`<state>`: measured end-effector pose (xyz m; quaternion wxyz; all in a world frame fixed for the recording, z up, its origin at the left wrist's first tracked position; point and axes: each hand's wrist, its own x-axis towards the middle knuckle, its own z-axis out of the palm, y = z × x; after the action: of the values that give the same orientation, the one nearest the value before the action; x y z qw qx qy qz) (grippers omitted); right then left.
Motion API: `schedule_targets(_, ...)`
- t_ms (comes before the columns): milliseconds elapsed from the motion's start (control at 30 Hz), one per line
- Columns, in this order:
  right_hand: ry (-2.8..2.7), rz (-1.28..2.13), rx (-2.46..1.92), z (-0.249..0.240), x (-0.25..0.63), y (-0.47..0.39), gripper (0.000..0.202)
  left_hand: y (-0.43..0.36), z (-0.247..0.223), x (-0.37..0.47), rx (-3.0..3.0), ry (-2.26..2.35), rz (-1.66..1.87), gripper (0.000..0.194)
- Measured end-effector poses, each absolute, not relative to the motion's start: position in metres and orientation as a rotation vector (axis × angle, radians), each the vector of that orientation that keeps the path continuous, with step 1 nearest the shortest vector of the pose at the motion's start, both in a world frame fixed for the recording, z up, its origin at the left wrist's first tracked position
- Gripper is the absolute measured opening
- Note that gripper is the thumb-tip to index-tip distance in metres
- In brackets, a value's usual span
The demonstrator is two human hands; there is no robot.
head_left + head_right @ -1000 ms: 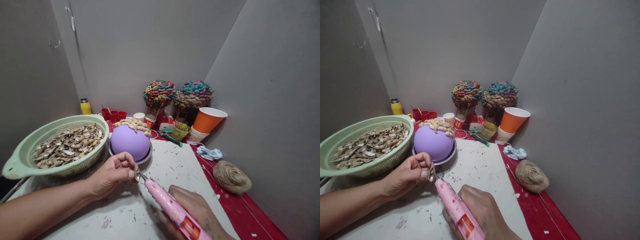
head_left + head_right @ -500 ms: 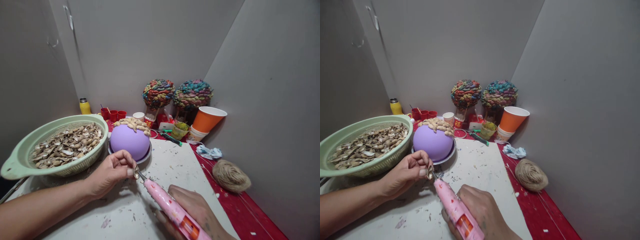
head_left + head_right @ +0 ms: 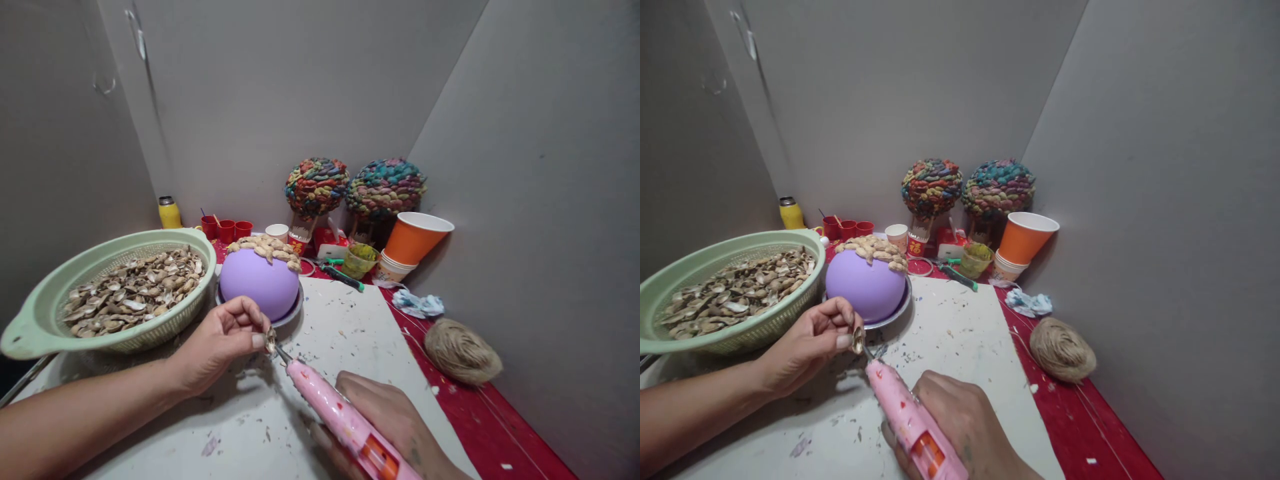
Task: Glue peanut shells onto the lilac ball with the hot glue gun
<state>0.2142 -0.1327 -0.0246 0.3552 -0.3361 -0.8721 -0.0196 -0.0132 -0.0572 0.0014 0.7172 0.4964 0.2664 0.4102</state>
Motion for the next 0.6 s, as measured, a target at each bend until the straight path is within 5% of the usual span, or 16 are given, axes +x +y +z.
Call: schedule_targets(600, -2.204, 0.036, -0.859, -0.0236, 0.2117, -0.1326, 0.022, -0.0568, 0.0037, -0.0115, 1.063, 0.625, 0.919, 0.027)
